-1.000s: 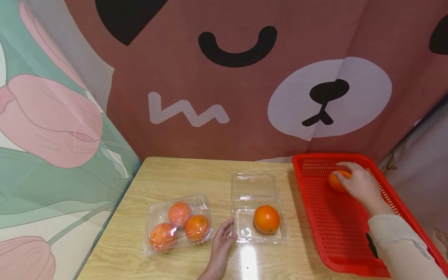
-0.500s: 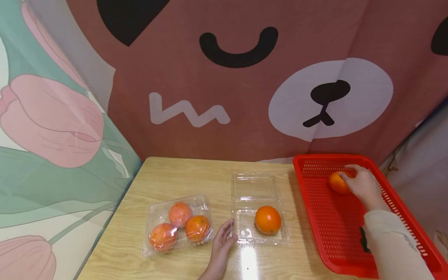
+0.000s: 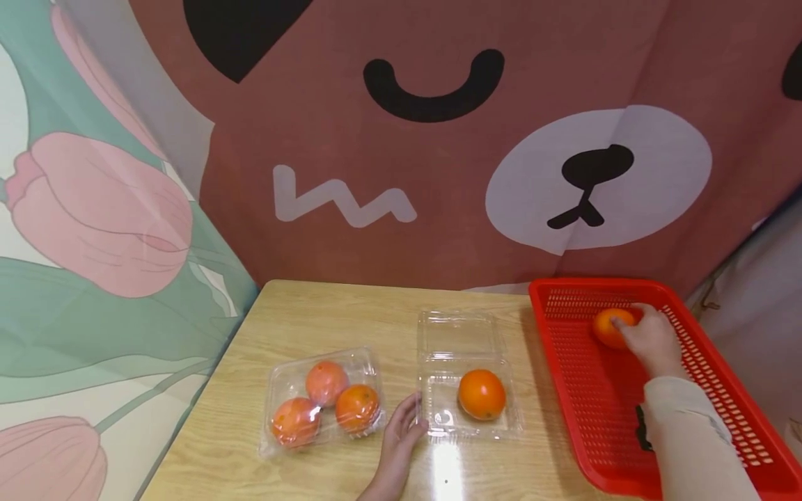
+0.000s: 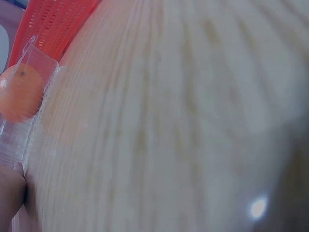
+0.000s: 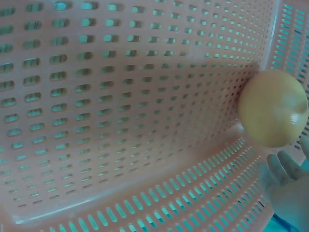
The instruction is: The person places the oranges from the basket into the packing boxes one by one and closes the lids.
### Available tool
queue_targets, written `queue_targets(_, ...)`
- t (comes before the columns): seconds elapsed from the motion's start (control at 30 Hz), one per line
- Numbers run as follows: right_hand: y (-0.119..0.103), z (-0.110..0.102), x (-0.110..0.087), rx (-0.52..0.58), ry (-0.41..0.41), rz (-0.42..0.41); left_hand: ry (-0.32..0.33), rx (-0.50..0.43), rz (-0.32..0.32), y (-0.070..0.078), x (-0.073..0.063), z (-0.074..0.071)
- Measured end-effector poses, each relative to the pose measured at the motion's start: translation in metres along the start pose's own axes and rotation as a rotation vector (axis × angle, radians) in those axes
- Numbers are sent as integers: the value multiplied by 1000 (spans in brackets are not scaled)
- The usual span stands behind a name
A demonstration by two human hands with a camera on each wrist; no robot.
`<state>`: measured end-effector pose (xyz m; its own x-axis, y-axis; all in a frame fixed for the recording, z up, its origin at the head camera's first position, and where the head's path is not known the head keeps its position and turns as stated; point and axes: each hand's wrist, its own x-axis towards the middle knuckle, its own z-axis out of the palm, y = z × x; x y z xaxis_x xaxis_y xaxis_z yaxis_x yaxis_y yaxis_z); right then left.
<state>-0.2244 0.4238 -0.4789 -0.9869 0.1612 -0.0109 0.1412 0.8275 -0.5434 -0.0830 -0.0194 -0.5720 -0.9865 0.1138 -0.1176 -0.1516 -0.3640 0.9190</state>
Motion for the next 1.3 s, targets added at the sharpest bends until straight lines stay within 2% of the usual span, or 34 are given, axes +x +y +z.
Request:
queue_targets(0.3,-1,7,2,23,-6,46,9,1,11,-3,3,0)
queue_targets(0.5,0,18,7,43,-76,63,12,-2,18,-4,3,-1)
queue_targets(0.8,1,25,7,17,-73,43,11,-5,9,-4,2,-1)
queue_targets(1.03,-7,25,4,1,-59,19,-6,7,12,-3,3,-2)
queue_targets(1.3,-11,19,3,-75,-60,-56,3,3,12,-6,4,-3)
